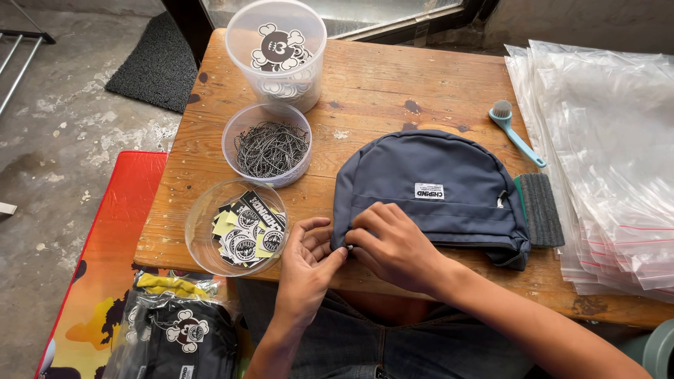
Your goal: The person cleans a grey bag with a brush, then peels a sticker and applies it to the bag's surface. They smooth the sticker down and then clean a plastic bag with a sponge.
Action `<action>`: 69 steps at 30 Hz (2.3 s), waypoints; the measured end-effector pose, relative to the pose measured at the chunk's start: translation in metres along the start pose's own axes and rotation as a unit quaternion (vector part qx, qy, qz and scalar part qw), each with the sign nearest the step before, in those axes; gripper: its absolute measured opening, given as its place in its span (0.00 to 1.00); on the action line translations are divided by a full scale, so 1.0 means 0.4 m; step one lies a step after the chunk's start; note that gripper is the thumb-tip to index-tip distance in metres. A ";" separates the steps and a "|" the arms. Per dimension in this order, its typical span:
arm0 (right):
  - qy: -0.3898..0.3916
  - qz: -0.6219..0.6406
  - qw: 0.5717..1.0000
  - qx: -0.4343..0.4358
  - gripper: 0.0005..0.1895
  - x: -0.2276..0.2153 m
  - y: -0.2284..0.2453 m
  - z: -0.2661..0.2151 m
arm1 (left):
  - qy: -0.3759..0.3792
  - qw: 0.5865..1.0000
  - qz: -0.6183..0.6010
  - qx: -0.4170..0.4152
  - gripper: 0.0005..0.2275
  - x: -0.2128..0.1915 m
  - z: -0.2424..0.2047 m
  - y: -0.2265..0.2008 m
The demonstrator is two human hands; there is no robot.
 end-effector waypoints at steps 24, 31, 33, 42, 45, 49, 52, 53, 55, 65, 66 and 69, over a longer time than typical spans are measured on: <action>-0.023 0.096 0.995 -0.014 0.09 0.003 -0.005 -0.010 | -0.004 0.998 0.067 0.015 0.16 0.013 -0.007 -0.003; 0.027 0.084 0.995 -0.051 0.01 -0.006 0.000 -0.003 | 0.004 0.996 0.079 0.031 0.16 0.026 -0.015 -0.017; -0.005 0.132 0.991 -0.011 0.01 -0.009 -0.018 -0.002 | -0.019 0.993 0.106 0.049 0.15 0.027 -0.024 -0.036; -0.114 0.256 0.931 0.233 0.07 0.025 -0.110 -0.088 | -0.055 0.889 0.393 0.229 0.15 0.079 -0.075 -0.118; -0.129 0.236 0.929 0.253 0.06 0.024 -0.111 -0.090 | -0.066 0.861 0.436 0.253 0.15 0.084 -0.080 -0.123; -0.072 0.228 0.936 0.258 0.07 0.054 -0.118 -0.092 | -0.068 0.814 0.510 0.270 0.15 0.088 -0.075 -0.103; -0.047 0.236 0.939 0.245 0.05 0.056 -0.117 -0.082 | -0.073 0.775 0.539 0.321 0.15 0.101 -0.091 -0.120; -0.036 0.241 0.939 0.243 0.05 0.057 -0.116 -0.078 | -0.066 0.791 0.513 0.327 0.14 0.097 -0.093 -0.124; -0.026 0.246 0.938 0.242 0.04 0.058 -0.115 -0.075 | -0.057 0.806 0.487 0.332 0.13 0.092 -0.093 -0.128; 0.020 0.212 0.972 0.099 0.06 0.003 -0.024 -0.010 | -0.104 0.708 0.592 0.370 0.06 0.109 -0.118 -0.125; 0.037 0.201 0.974 0.093 0.05 0.005 -0.019 -0.008 | -0.104 0.709 0.591 0.371 0.06 0.111 -0.122 -0.125; 0.069 0.195 0.976 0.069 0.05 0.005 -0.007 0.003 | -0.091 0.721 0.587 0.358 0.09 0.105 -0.122 -0.114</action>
Point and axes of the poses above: each hand's wrist, its own z-axis towards the middle knuckle, its own x-axis out of the palm, y = z × x, the point moved 9 cm from there along z, towards the middle knuckle, and after that the axes turned 9 degrees about -x, right-handed, at the moved point
